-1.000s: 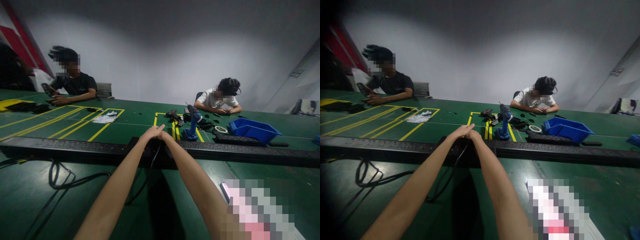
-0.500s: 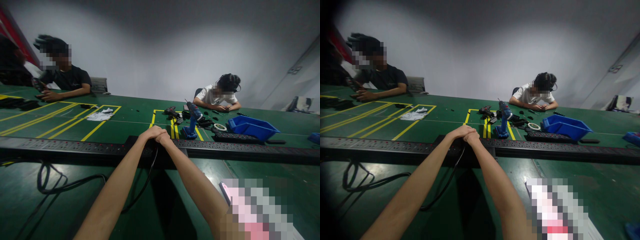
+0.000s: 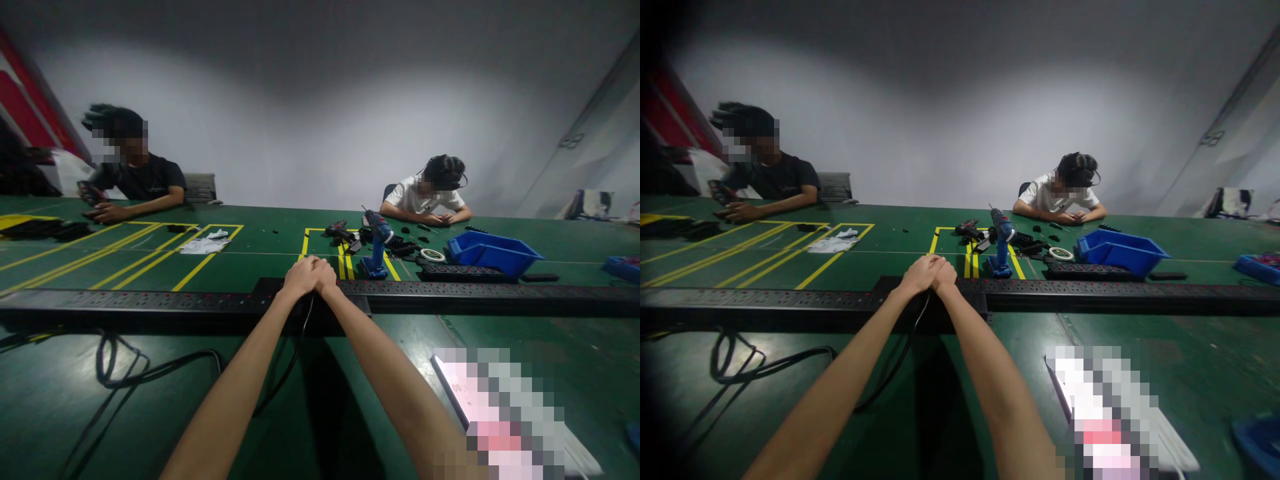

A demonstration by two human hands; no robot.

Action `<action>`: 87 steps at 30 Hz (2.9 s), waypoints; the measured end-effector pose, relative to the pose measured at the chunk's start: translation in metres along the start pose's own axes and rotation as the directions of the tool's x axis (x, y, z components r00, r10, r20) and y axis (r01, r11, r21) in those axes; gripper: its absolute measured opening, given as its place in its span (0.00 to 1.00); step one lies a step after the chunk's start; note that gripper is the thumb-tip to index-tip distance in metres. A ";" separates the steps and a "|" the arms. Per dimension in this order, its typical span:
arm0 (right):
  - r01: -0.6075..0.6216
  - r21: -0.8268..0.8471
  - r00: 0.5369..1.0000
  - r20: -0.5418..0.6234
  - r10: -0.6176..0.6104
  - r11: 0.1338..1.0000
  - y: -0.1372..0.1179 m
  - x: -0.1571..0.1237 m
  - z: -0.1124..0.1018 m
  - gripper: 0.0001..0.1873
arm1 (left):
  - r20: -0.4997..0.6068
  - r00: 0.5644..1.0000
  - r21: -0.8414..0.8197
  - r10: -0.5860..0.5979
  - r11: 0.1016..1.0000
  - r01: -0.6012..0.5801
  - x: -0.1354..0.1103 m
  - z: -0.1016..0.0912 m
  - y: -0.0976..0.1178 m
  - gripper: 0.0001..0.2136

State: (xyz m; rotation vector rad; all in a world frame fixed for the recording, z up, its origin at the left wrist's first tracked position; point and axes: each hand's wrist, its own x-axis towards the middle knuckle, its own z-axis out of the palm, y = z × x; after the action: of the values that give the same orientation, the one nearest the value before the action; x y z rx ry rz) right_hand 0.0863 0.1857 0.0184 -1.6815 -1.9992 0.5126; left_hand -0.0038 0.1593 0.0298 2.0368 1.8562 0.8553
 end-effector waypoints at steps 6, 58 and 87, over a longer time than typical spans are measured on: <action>0.157 -0.055 0.976 -0.144 -0.164 0.986 -0.001 -0.025 -0.005 0.16 | -0.141 0.990 0.005 0.029 1.000 -0.028 -0.034 -0.006 -0.005 0.25; -0.161 0.987 0.983 0.160 -0.091 -0.003 0.056 -0.076 -0.035 0.07 | 0.011 0.997 0.243 -0.078 0.967 0.073 -0.051 0.004 -0.024 0.16; -0.203 0.975 0.972 0.190 -0.138 -0.089 0.056 -0.076 -0.035 0.08 | 0.025 0.998 0.254 -0.055 0.966 0.047 -0.052 0.005 -0.027 0.18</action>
State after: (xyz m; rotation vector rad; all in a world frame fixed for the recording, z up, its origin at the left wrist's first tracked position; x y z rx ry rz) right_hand 0.1619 0.1199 0.0065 -0.5493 -0.8619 1.7708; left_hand -0.0237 0.1144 -0.0022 2.1208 2.0829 0.5940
